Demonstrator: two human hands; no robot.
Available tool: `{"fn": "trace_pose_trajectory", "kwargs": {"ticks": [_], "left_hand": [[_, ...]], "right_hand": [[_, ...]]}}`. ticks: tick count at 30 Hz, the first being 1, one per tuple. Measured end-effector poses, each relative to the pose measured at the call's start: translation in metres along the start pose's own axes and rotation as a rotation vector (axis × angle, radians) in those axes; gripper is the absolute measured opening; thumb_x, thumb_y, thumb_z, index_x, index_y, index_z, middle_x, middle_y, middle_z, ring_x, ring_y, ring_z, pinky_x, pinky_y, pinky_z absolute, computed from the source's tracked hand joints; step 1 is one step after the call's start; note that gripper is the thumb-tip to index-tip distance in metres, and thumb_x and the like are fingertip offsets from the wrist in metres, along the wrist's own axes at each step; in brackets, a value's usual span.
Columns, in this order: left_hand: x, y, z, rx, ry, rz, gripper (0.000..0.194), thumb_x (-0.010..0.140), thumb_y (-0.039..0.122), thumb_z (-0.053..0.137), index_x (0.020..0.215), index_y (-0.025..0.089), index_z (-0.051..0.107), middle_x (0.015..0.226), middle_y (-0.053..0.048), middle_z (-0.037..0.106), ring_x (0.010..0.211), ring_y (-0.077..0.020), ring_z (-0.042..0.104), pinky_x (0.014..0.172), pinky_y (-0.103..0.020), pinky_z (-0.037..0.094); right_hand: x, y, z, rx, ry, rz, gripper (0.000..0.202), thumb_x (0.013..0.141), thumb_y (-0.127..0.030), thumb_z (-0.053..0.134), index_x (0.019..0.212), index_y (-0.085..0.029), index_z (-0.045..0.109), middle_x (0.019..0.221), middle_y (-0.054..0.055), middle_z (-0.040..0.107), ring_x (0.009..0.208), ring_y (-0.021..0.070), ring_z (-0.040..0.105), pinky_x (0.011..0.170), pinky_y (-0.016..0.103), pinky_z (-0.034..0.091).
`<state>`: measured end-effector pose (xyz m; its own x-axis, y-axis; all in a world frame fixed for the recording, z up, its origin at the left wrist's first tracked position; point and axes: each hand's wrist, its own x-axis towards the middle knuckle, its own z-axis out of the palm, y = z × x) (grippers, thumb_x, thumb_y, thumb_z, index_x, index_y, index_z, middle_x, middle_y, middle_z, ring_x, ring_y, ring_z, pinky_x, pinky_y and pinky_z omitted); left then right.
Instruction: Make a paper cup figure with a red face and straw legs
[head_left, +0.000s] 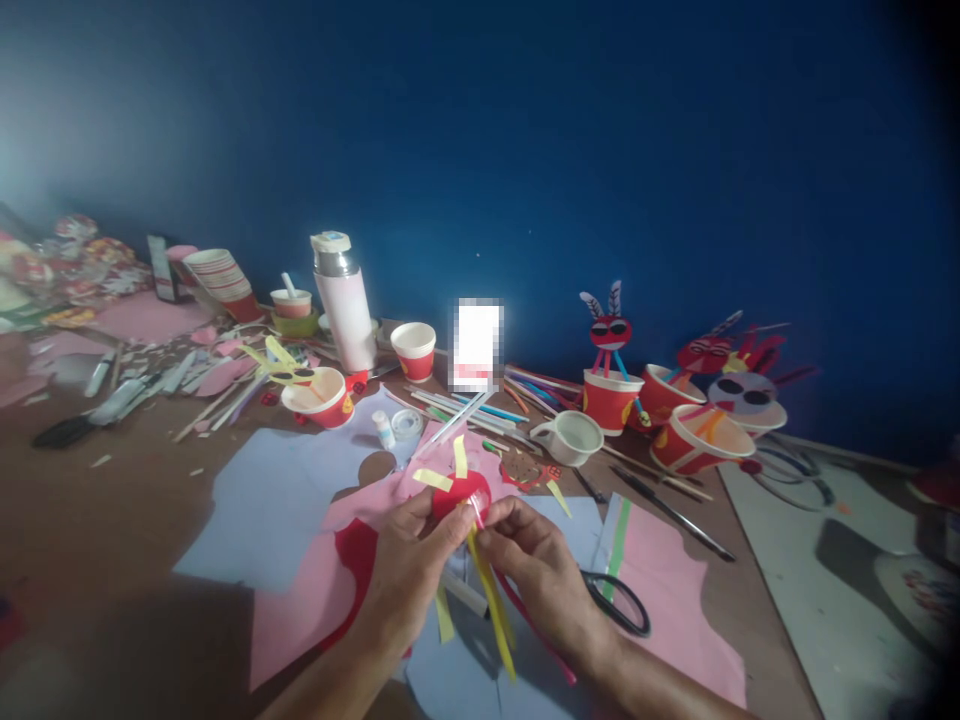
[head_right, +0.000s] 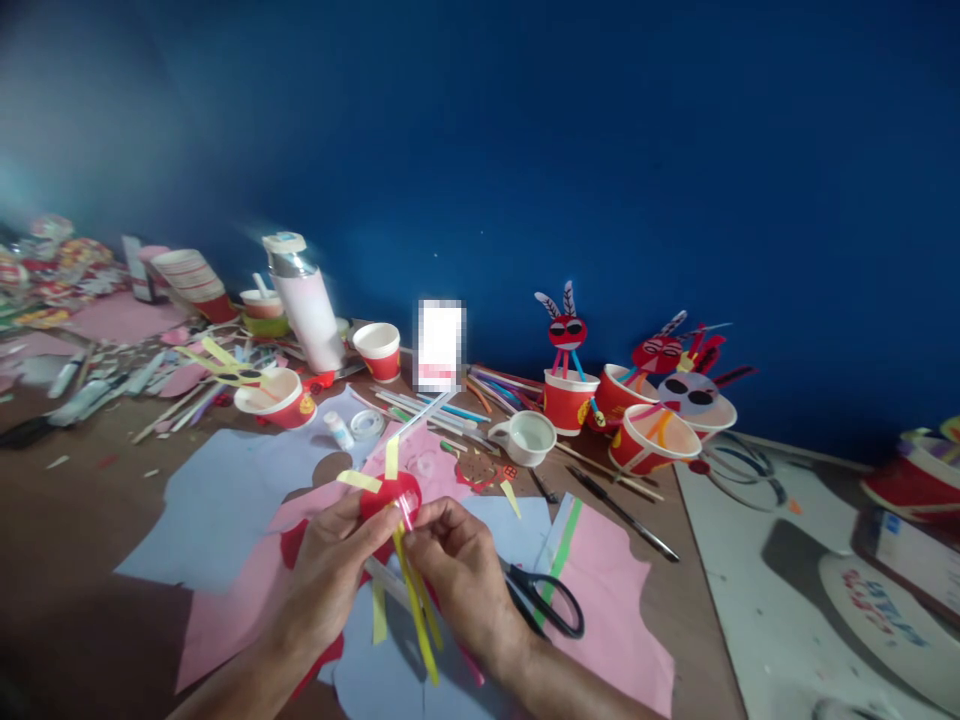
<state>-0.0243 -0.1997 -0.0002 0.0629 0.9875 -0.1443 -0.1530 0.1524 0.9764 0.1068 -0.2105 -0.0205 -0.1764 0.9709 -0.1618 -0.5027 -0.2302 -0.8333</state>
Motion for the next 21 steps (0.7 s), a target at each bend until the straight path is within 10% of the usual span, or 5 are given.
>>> {"fn": "trace_pose_trajectory", "kwargs": {"ticks": [21], "left_hand": [[-0.004, 0.012, 0.013, -0.055, 0.028, -0.019, 0.02, 0.068, 0.029, 0.074, 0.081, 0.015, 0.076, 0.058, 0.001, 0.061, 0.057, -0.0137, 0.053, 0.06, -0.023, 0.047]], "right_hand": [[0.009, -0.023, -0.002, -0.12, 0.012, -0.087, 0.03, 0.07, -0.043, 0.077, 0.076, -0.016, 0.063, 0.069, 0.001, 0.062, 0.067, 0.0142, 0.054, 0.068, 0.027, 0.043]]}}
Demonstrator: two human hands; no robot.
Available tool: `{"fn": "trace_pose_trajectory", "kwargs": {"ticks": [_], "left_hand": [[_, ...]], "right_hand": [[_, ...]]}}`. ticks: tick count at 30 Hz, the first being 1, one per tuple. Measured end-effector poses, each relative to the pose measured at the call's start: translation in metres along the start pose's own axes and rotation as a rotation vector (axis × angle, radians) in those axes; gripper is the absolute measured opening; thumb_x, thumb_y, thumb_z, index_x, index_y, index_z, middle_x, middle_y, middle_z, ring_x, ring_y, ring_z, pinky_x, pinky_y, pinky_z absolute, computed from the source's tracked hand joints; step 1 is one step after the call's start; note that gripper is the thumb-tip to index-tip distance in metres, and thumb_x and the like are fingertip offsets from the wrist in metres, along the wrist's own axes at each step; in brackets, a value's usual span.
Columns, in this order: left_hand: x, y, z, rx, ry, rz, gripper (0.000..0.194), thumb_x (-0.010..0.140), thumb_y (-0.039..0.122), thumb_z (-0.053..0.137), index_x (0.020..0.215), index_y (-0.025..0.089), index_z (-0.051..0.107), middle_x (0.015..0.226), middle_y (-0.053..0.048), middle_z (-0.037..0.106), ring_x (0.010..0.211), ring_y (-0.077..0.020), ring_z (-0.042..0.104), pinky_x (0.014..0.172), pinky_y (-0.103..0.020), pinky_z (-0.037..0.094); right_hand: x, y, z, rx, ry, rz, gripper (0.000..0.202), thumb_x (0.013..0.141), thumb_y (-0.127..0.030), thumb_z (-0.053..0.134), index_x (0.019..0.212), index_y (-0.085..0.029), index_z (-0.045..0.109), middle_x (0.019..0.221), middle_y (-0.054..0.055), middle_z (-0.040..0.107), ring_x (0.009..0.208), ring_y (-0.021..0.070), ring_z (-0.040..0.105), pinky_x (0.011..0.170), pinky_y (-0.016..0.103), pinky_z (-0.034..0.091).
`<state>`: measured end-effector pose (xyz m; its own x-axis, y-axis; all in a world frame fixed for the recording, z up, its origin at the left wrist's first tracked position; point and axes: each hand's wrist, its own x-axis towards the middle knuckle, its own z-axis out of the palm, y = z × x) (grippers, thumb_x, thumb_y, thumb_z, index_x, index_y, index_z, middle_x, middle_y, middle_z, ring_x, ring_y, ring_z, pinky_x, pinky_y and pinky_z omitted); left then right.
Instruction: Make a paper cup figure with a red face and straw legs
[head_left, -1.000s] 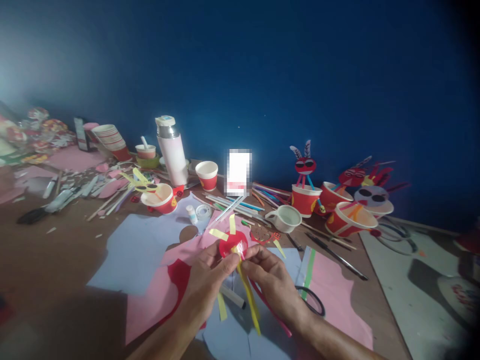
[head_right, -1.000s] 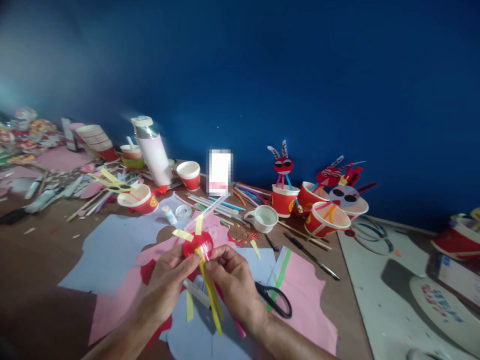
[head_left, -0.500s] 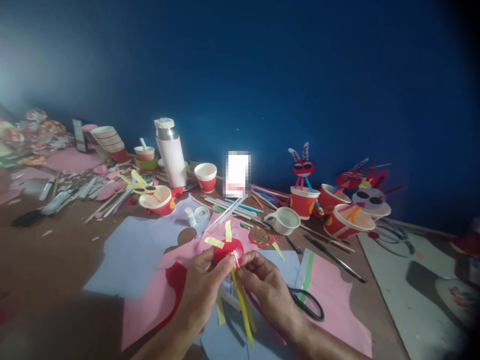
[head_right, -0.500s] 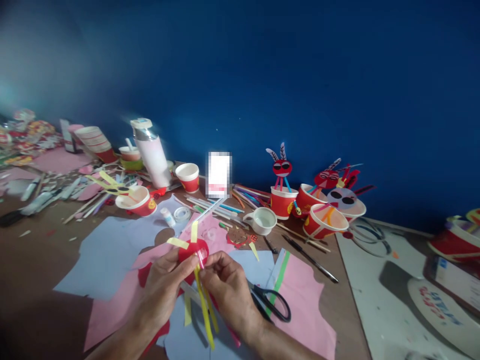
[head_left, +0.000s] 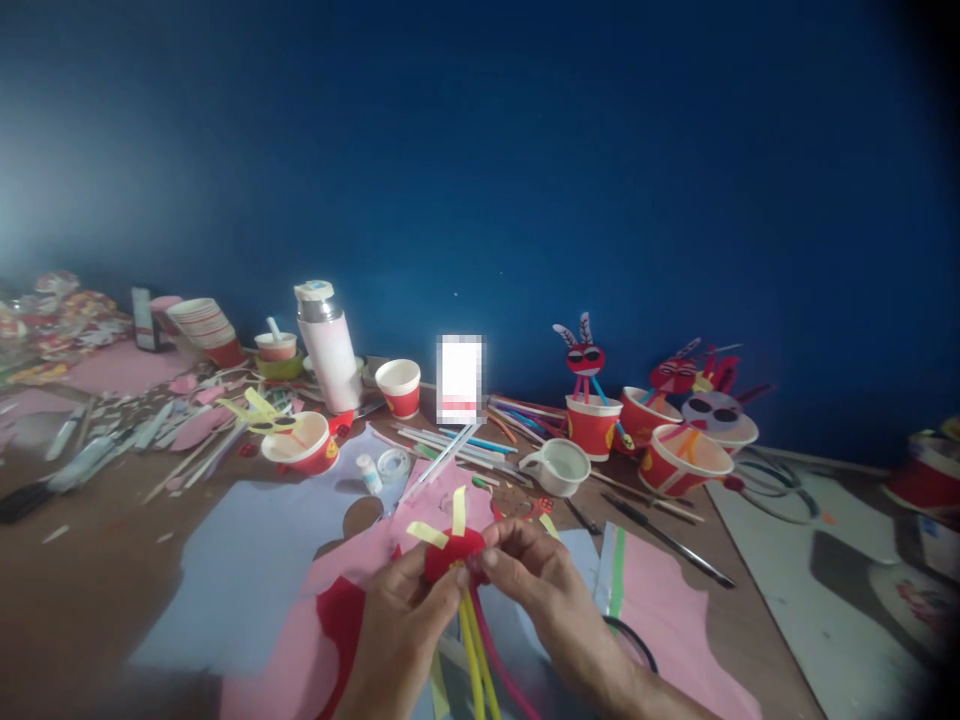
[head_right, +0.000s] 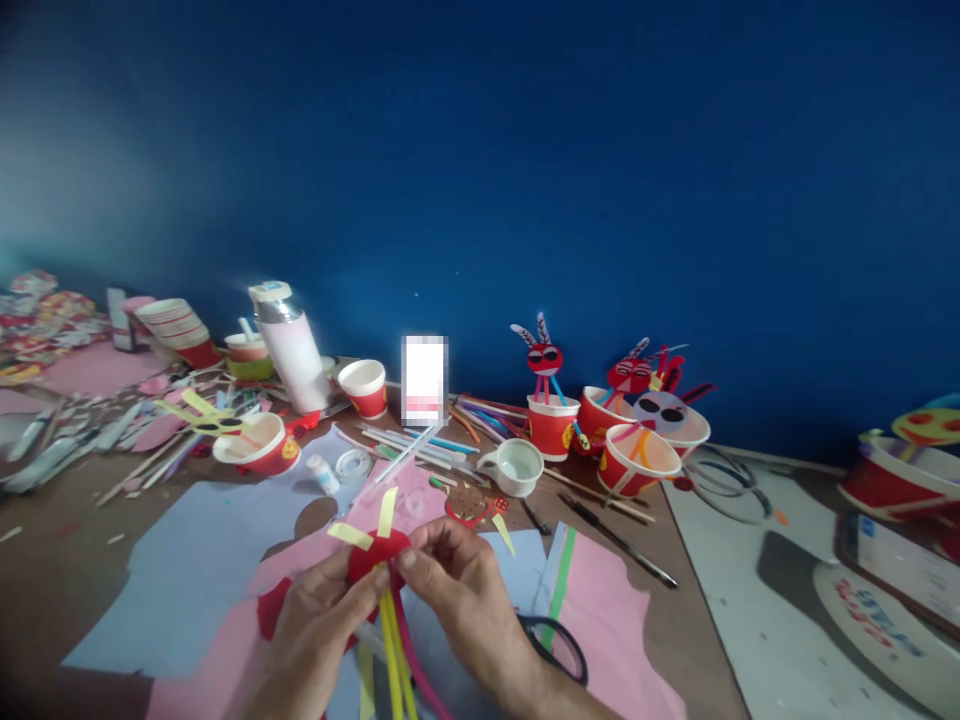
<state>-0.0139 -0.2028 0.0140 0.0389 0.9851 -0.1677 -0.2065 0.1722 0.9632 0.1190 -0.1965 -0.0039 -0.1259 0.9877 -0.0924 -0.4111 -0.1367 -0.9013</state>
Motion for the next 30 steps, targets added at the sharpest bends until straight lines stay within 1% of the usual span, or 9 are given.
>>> {"fn": "trace_pose_trajectory", "kwargs": {"ticks": [5, 11, 14, 17, 19, 22, 24, 27, 30], "left_hand": [[-0.003, -0.001, 0.004, -0.037, -0.003, -0.035, 0.018, 0.065, 0.029, 0.075, 0.077, 0.015, 0.076, 0.057, 0.001, 0.062, 0.058, -0.014, 0.055, 0.059, -0.022, 0.047], [-0.001, -0.004, -0.001, -0.037, -0.043, -0.079, 0.022, 0.063, 0.031, 0.078, 0.076, 0.013, 0.075, 0.061, -0.001, 0.064, 0.063, -0.015, 0.057, 0.059, -0.021, 0.047], [0.002, -0.007, -0.002, -0.043, -0.066, -0.087, 0.026, 0.064, 0.035, 0.079, 0.078, 0.013, 0.075, 0.061, -0.002, 0.065, 0.064, -0.0163, 0.058, 0.061, -0.023, 0.047], [0.005, -0.012, -0.001, -0.081, -0.076, -0.094, 0.029, 0.063, 0.039, 0.079, 0.08, 0.015, 0.076, 0.063, -0.003, 0.067, 0.065, -0.0181, 0.06, 0.065, -0.026, 0.049], [0.005, -0.015, -0.002, -0.103, -0.109, -0.092, 0.032, 0.064, 0.041, 0.078, 0.082, 0.015, 0.076, 0.066, -0.004, 0.068, 0.067, -0.0185, 0.06, 0.067, -0.027, 0.049], [0.006, -0.015, -0.004, -0.11, -0.144, -0.083, 0.035, 0.067, 0.043, 0.075, 0.087, 0.014, 0.075, 0.065, -0.004, 0.065, 0.064, -0.0174, 0.057, 0.064, -0.027, 0.047], [0.006, -0.013, -0.006, -0.131, -0.132, -0.074, 0.033, 0.069, 0.044, 0.073, 0.083, 0.014, 0.074, 0.063, -0.004, 0.062, 0.06, -0.0156, 0.053, 0.059, -0.025, 0.044], [0.007, -0.013, -0.01, -0.178, -0.09, -0.06, 0.031, 0.07, 0.045, 0.072, 0.07, 0.014, 0.071, 0.058, -0.002, 0.057, 0.056, -0.0128, 0.048, 0.054, -0.022, 0.04], [0.009, -0.018, -0.012, -0.101, -0.05, -0.064, 0.034, 0.067, 0.046, 0.074, 0.067, 0.013, 0.069, 0.055, -0.001, 0.056, 0.054, -0.0117, 0.047, 0.053, -0.021, 0.039]], "right_hand": [[0.001, 0.0, 0.001, -0.115, 0.031, -0.005, 0.029, 0.072, -0.041, 0.073, 0.068, -0.015, 0.059, 0.064, 0.0, 0.057, 0.061, 0.0128, 0.049, 0.061, 0.026, 0.04], [-0.002, 0.001, 0.003, -0.249, 0.076, -0.042, 0.019, 0.074, -0.029, 0.065, 0.064, -0.016, 0.055, 0.061, 0.0, 0.055, 0.06, 0.0137, 0.048, 0.059, 0.027, 0.039], [-0.001, 0.003, 0.002, -0.259, 0.097, -0.064, 0.017, 0.074, -0.027, 0.064, 0.064, -0.016, 0.055, 0.062, 0.0, 0.055, 0.06, 0.0134, 0.048, 0.059, 0.026, 0.039], [0.0, 0.004, 0.001, -0.233, 0.114, -0.064, 0.019, 0.073, -0.029, 0.066, 0.065, -0.016, 0.055, 0.061, 0.0, 0.055, 0.06, 0.013, 0.047, 0.059, 0.026, 0.039], [0.0, 0.002, 0.0, -0.2, 0.13, -0.056, 0.022, 0.072, -0.032, 0.069, 0.065, -0.016, 0.056, 0.061, 0.0, 0.055, 0.059, 0.0128, 0.047, 0.058, 0.025, 0.039], [0.002, 0.0, 0.0, -0.143, 0.138, -0.05, 0.027, 0.068, -0.037, 0.074, 0.066, -0.016, 0.057, 0.061, 0.0, 0.056, 0.058, 0.0126, 0.047, 0.058, 0.025, 0.038], [0.003, -0.001, -0.001, -0.115, 0.129, -0.057, 0.031, 0.067, -0.041, 0.076, 0.065, -0.016, 0.057, 0.06, 0.0, 0.057, 0.057, 0.0126, 0.048, 0.057, 0.025, 0.038], [0.003, -0.002, -0.001, -0.085, 0.119, -0.06, 0.037, 0.066, -0.047, 0.076, 0.064, -0.016, 0.055, 0.059, 0.0, 0.056, 0.056, 0.0124, 0.048, 0.056, 0.025, 0.038], [0.003, -0.002, -0.003, -0.097, 0.116, -0.05, 0.038, 0.067, -0.048, 0.075, 0.065, -0.016, 0.055, 0.059, 0.0, 0.055, 0.058, 0.0132, 0.049, 0.058, 0.026, 0.039]]}}
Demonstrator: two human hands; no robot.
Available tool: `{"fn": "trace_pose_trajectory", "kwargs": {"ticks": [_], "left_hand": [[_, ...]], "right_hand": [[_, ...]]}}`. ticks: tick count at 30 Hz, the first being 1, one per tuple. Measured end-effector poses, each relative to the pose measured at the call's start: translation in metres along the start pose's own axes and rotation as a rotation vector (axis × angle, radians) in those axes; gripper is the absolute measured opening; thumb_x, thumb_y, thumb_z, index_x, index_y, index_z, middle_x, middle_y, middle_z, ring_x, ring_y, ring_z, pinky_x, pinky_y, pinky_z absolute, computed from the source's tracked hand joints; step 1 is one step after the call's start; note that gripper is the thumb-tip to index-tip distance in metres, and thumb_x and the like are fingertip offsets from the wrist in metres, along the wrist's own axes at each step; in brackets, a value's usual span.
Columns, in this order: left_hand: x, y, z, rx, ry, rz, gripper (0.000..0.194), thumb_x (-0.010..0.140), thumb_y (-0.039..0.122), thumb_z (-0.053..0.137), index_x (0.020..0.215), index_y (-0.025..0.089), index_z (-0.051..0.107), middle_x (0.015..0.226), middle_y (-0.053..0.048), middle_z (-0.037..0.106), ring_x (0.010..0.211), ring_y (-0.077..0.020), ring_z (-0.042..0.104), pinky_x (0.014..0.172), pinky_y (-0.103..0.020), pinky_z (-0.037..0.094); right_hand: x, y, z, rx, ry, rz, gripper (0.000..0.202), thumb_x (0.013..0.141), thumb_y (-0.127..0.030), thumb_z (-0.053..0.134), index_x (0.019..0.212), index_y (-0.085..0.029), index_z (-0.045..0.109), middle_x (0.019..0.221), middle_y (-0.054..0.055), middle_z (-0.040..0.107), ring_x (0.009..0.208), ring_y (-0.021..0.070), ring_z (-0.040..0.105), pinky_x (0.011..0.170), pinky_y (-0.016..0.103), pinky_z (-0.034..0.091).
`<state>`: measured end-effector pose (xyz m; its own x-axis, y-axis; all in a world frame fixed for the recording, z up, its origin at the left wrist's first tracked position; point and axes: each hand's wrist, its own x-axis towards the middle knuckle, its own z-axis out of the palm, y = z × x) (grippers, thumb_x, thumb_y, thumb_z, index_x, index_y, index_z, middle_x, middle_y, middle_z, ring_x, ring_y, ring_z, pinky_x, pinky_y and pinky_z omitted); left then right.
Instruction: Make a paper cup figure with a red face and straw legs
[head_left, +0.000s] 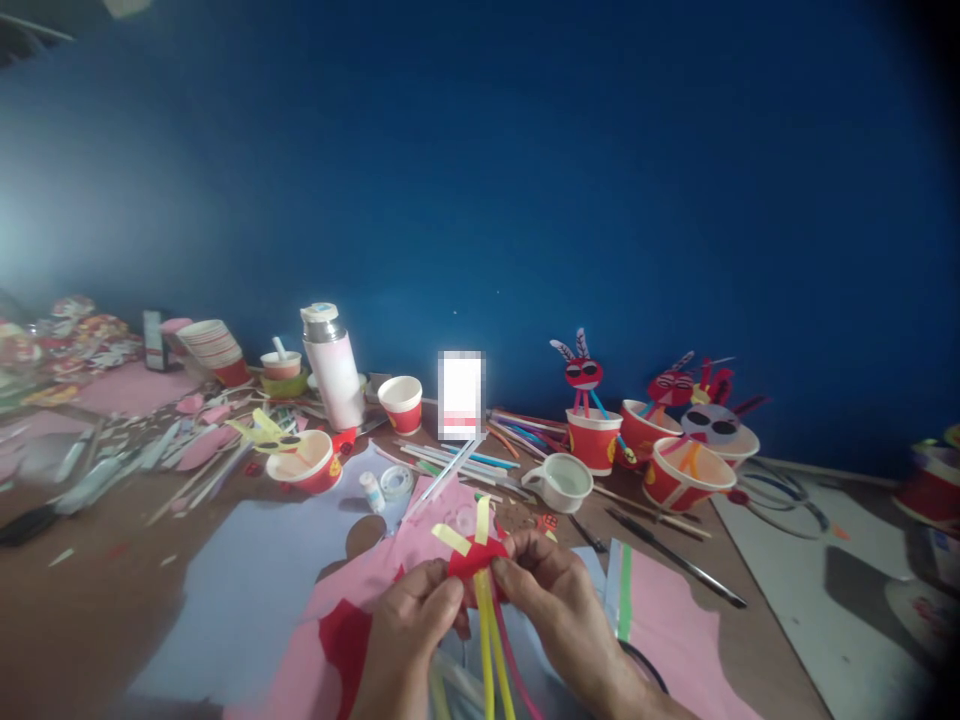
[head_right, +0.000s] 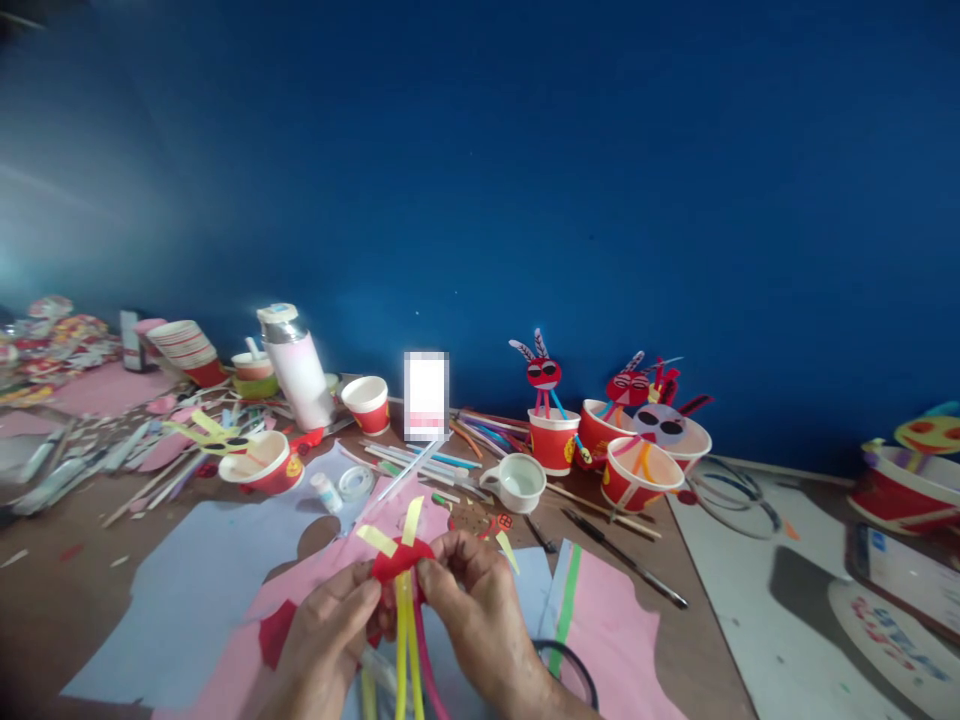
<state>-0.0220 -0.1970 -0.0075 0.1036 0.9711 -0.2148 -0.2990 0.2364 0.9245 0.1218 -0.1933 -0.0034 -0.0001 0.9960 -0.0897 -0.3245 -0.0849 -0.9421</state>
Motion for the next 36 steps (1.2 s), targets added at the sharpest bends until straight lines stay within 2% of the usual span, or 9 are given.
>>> {"fn": "trace_pose_trajectory", "kwargs": {"ticks": [4, 8, 13, 16, 19, 23, 30, 36], "left_hand": [[0.001, -0.007, -0.001, 0.08, 0.029, 0.013, 0.034, 0.065, 0.044, 0.076, 0.074, 0.012, 0.072, 0.056, -0.002, 0.059, 0.054, -0.0116, 0.048, 0.053, -0.021, 0.039], [0.003, -0.008, -0.002, 0.071, 0.042, 0.01, 0.032, 0.064, 0.043, 0.077, 0.072, 0.013, 0.072, 0.055, -0.002, 0.06, 0.052, -0.0109, 0.048, 0.052, -0.02, 0.039], [0.003, -0.007, -0.001, -0.006, -0.06, -0.014, 0.041, 0.064, 0.052, 0.073, 0.075, 0.012, 0.072, 0.055, -0.003, 0.059, 0.052, -0.0128, 0.05, 0.05, -0.022, 0.04], [0.001, -0.006, 0.004, 0.005, -0.094, -0.009, 0.04, 0.064, 0.048, 0.075, 0.083, 0.013, 0.071, 0.06, -0.003, 0.062, 0.054, -0.0136, 0.053, 0.054, -0.023, 0.043], [-0.003, -0.003, 0.009, 0.024, -0.045, -0.019, 0.035, 0.061, 0.043, 0.079, 0.079, 0.015, 0.07, 0.063, -0.002, 0.065, 0.061, -0.0154, 0.058, 0.061, -0.024, 0.047], [-0.007, 0.002, 0.011, 0.043, 0.027, -0.009, 0.031, 0.06, 0.041, 0.08, 0.075, 0.016, 0.071, 0.063, -0.001, 0.065, 0.063, -0.0165, 0.06, 0.063, -0.024, 0.05], [-0.008, 0.005, 0.011, 0.071, 0.036, 0.031, 0.026, 0.062, 0.037, 0.079, 0.075, 0.016, 0.073, 0.061, -0.001, 0.065, 0.061, -0.0164, 0.059, 0.062, -0.023, 0.05], [-0.01, 0.012, 0.016, 0.062, 0.032, 0.041, 0.024, 0.066, 0.033, 0.076, 0.079, 0.013, 0.074, 0.066, -0.003, 0.068, 0.068, -0.0181, 0.063, 0.069, -0.024, 0.051]], "right_hand": [[-0.001, 0.002, -0.001, -0.02, -0.012, -0.009, 0.036, 0.069, -0.047, 0.074, 0.067, -0.016, 0.056, 0.062, 0.001, 0.056, 0.061, 0.0146, 0.051, 0.06, 0.028, 0.04], [0.0, 0.001, 0.001, -0.013, 0.007, -0.004, 0.037, 0.067, -0.048, 0.075, 0.065, -0.016, 0.055, 0.061, 0.001, 0.057, 0.058, 0.0134, 0.049, 0.058, 0.027, 0.038], [-0.001, 0.001, 0.002, -0.022, 0.02, -0.008, 0.037, 0.066, -0.048, 0.075, 0.066, -0.017, 0.055, 0.061, 0.0, 0.056, 0.059, 0.0135, 0.048, 0.059, 0.027, 0.039], [-0.003, 0.006, 0.002, -0.052, 0.016, -0.031, 0.033, 0.069, -0.045, 0.074, 0.068, -0.016, 0.057, 0.064, 0.0, 0.056, 0.061, 0.0129, 0.046, 0.059, 0.026, 0.039], [-0.004, 0.01, 0.001, -0.046, -0.002, -0.037, 0.031, 0.072, -0.043, 0.072, 0.069, -0.016, 0.057, 0.065, 0.0, 0.055, 0.062, 0.0127, 0.046, 0.061, 0.025, 0.04], [-0.004, 0.011, 0.001, -0.01, -0.034, -0.033, 0.032, 0.074, -0.044, 0.072, 0.07, -0.016, 0.057, 0.067, 0.0, 0.056, 0.064, 0.0129, 0.048, 0.062, 0.025, 0.04], [-0.004, 0.007, 0.001, 0.043, -0.066, -0.011, 0.033, 0.072, -0.044, 0.075, 0.069, -0.016, 0.057, 0.066, -0.001, 0.056, 0.063, 0.0114, 0.047, 0.062, 0.024, 0.04], [-0.003, 0.008, 0.001, 0.094, -0.084, 0.002, 0.031, 0.073, -0.042, 0.075, 0.072, -0.016, 0.059, 0.063, -0.002, 0.055, 0.06, 0.0095, 0.047, 0.06, 0.022, 0.04]]}}
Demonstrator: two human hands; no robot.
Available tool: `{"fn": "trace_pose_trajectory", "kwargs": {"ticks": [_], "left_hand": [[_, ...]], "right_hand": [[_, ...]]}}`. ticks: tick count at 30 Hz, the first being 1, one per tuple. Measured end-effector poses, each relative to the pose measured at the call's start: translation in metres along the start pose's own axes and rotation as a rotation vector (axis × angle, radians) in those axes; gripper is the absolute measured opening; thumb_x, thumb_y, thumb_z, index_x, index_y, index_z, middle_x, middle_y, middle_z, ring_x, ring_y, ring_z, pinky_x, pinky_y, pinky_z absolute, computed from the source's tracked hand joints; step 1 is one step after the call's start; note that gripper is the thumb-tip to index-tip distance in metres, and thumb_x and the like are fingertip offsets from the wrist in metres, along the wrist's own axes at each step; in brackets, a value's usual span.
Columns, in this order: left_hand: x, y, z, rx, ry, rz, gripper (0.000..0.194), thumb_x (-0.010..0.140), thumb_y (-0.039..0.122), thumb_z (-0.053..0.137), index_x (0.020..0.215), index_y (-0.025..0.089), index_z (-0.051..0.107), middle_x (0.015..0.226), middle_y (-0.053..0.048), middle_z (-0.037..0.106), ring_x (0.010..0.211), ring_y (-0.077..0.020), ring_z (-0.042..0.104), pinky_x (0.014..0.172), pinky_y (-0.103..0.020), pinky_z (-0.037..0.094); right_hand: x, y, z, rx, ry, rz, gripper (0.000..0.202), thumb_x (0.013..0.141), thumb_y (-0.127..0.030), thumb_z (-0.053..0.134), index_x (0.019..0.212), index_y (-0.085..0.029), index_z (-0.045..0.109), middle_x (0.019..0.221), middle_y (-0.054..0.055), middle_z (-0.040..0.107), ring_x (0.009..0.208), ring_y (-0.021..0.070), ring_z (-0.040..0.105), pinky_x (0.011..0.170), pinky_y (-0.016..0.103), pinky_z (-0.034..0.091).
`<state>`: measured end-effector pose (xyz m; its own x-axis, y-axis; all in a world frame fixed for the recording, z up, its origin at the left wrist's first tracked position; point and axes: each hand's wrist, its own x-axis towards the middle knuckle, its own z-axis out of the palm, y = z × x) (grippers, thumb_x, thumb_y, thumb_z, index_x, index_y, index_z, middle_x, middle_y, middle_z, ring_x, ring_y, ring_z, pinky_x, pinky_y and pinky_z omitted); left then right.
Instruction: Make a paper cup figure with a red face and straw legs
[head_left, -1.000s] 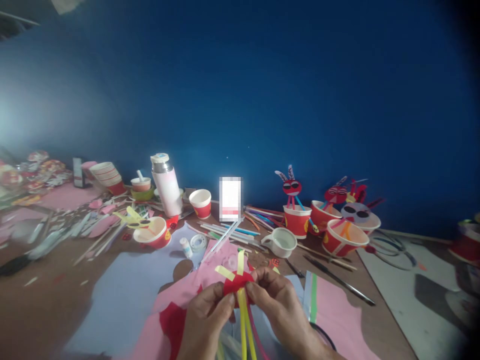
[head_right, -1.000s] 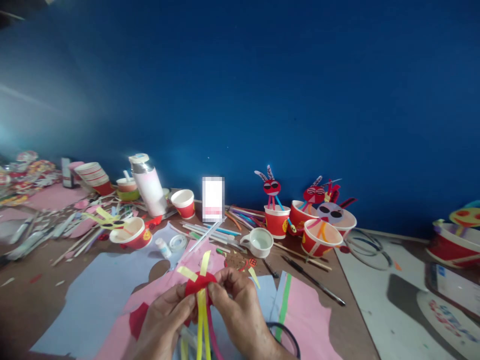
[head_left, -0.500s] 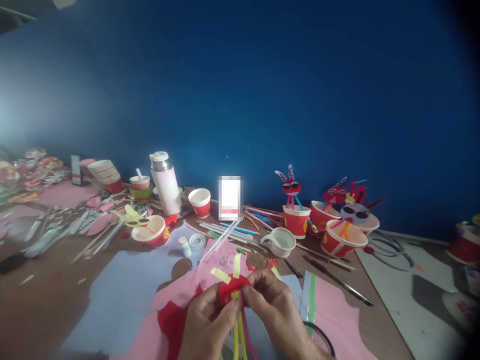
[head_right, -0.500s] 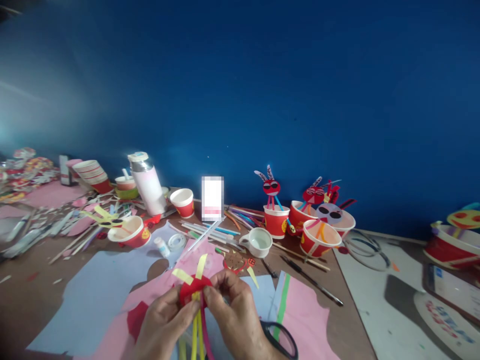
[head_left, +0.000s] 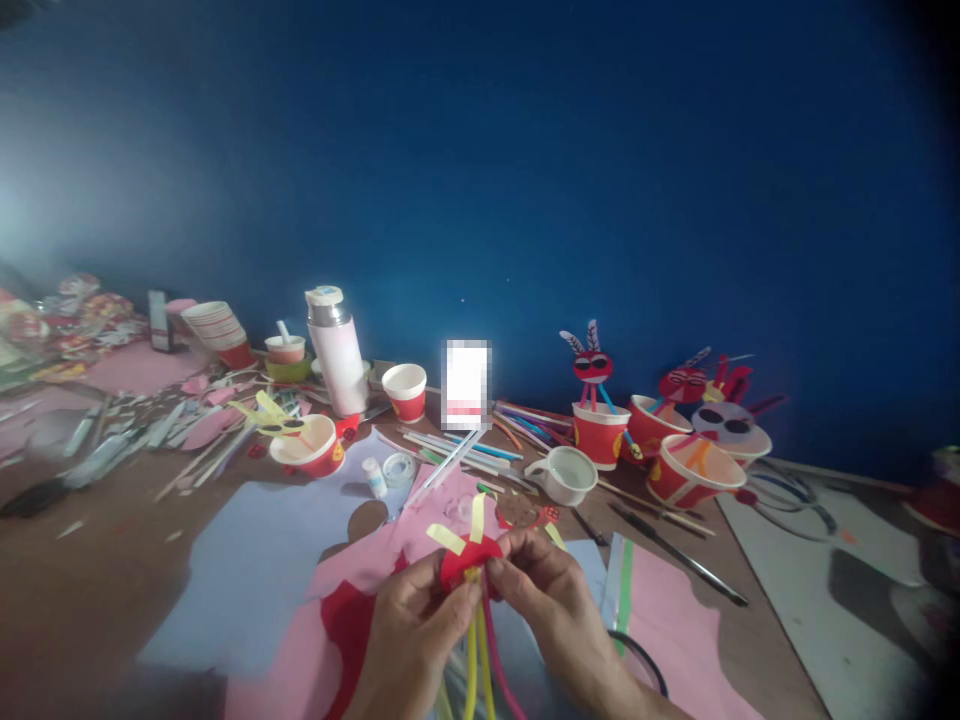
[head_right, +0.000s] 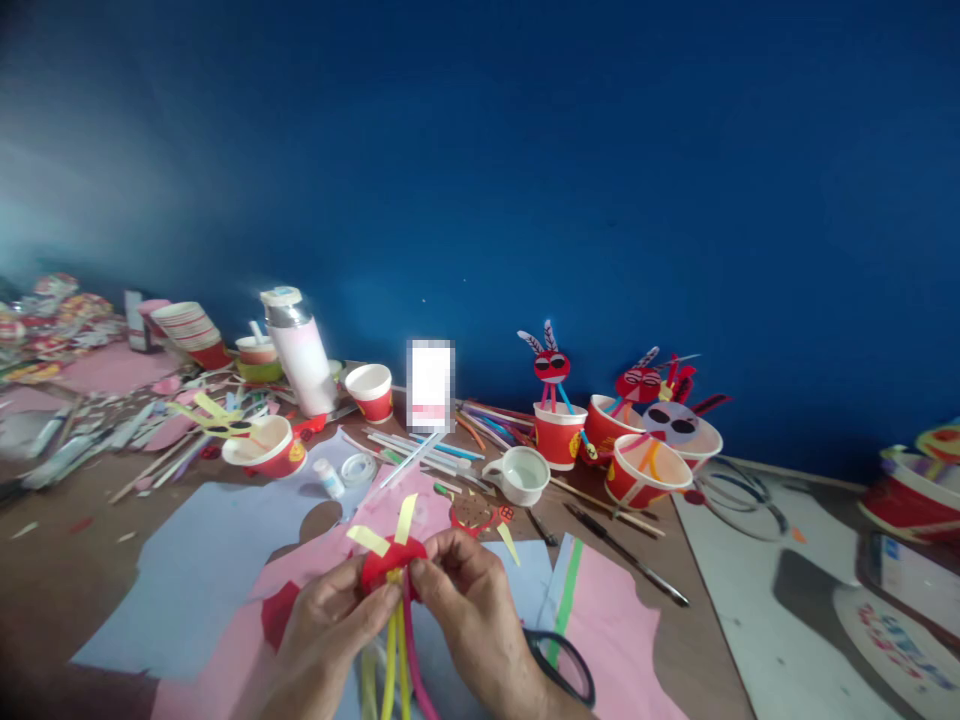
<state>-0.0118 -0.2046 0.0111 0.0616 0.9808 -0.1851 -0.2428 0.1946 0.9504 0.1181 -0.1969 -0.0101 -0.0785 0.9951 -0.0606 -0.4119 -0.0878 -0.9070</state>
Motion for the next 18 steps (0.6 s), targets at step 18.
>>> {"fn": "trace_pose_trajectory", "kwargs": {"ticks": [18], "left_hand": [[0.0019, -0.0005, -0.0024, -0.046, -0.07, -0.085, 0.022, 0.063, 0.026, 0.079, 0.08, 0.013, 0.074, 0.065, -0.002, 0.069, 0.066, -0.0171, 0.063, 0.066, -0.024, 0.049]], "right_hand": [[0.0021, 0.0006, -0.0057, -0.162, -0.033, 0.068, 0.036, 0.07, -0.047, 0.074, 0.068, -0.014, 0.06, 0.065, 0.0, 0.057, 0.062, 0.012, 0.048, 0.062, 0.026, 0.039]]}}
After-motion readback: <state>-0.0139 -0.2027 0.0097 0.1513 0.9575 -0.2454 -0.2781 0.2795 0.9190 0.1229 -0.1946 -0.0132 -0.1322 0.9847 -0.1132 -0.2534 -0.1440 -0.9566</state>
